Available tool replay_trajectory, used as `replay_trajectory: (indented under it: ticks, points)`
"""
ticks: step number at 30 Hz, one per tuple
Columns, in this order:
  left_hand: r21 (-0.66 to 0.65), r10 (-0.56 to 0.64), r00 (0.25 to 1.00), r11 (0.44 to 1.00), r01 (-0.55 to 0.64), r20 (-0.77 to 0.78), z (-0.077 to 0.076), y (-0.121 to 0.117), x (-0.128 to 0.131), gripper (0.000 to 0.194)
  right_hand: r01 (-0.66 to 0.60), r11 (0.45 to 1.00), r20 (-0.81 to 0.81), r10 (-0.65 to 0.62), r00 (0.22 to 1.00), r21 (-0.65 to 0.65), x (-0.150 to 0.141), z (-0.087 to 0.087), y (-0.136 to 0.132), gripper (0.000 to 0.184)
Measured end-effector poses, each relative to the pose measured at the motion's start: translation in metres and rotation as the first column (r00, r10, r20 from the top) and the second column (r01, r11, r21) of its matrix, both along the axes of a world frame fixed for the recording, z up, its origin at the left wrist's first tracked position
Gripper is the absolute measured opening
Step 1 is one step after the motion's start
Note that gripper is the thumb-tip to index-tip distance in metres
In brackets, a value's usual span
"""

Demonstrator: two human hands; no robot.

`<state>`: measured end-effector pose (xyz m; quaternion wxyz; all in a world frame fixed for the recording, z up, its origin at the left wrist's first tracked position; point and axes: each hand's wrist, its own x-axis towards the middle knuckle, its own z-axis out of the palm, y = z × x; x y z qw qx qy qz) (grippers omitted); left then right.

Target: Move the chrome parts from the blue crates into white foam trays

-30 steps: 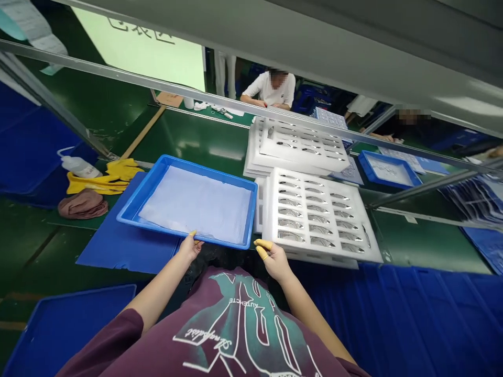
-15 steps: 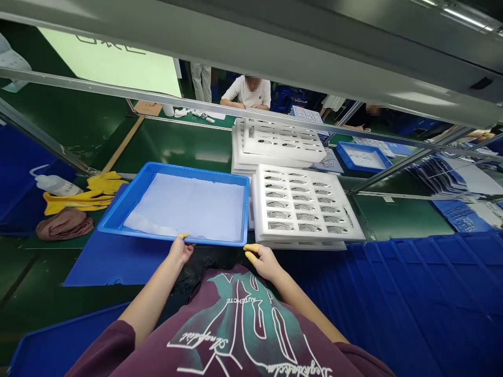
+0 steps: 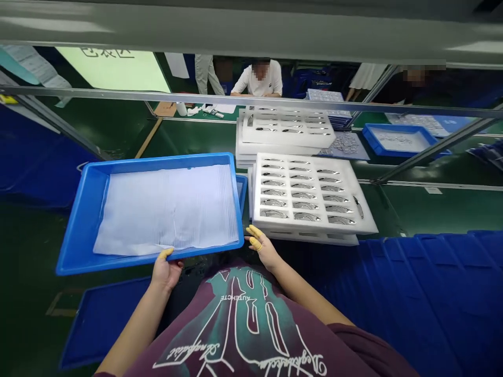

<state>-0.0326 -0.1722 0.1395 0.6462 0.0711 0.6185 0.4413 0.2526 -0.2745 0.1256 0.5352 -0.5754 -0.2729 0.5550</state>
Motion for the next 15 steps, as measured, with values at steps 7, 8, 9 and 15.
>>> replay_trajectory:
  ticks: [7, 8, 9, 15]
  points:
    - [-0.050, 0.171, 0.985, 0.984, -0.172, -0.023, 0.027, -0.093, 0.004, 0.011, -0.259, 0.958, 0.005, 0.260, 0.965, 0.122, 0.005, 0.010, 0.007, 0.104]
    - [-0.066, 0.193, 0.981, 0.979, -0.194, -0.024, 0.033, -0.103, 0.007, 0.011, -0.294, 0.946, 0.021, 0.294, 0.955, 0.136, 0.004, 0.012, 0.007, 0.102]
    - [-0.081, 0.215, 0.976, 0.973, -0.216, -0.025, 0.040, -0.112, 0.010, 0.012, -0.326, 0.934, 0.028, 0.326, 0.945, 0.144, 0.002, 0.015, 0.006, 0.100]
    - [-0.044, 0.132, 0.990, 0.991, -0.130, 0.050, 0.062, -0.151, 0.007, 0.011, -0.279, 0.945, -0.001, 0.283, 0.959, 0.173, -0.005, 0.027, -0.018, 0.080]
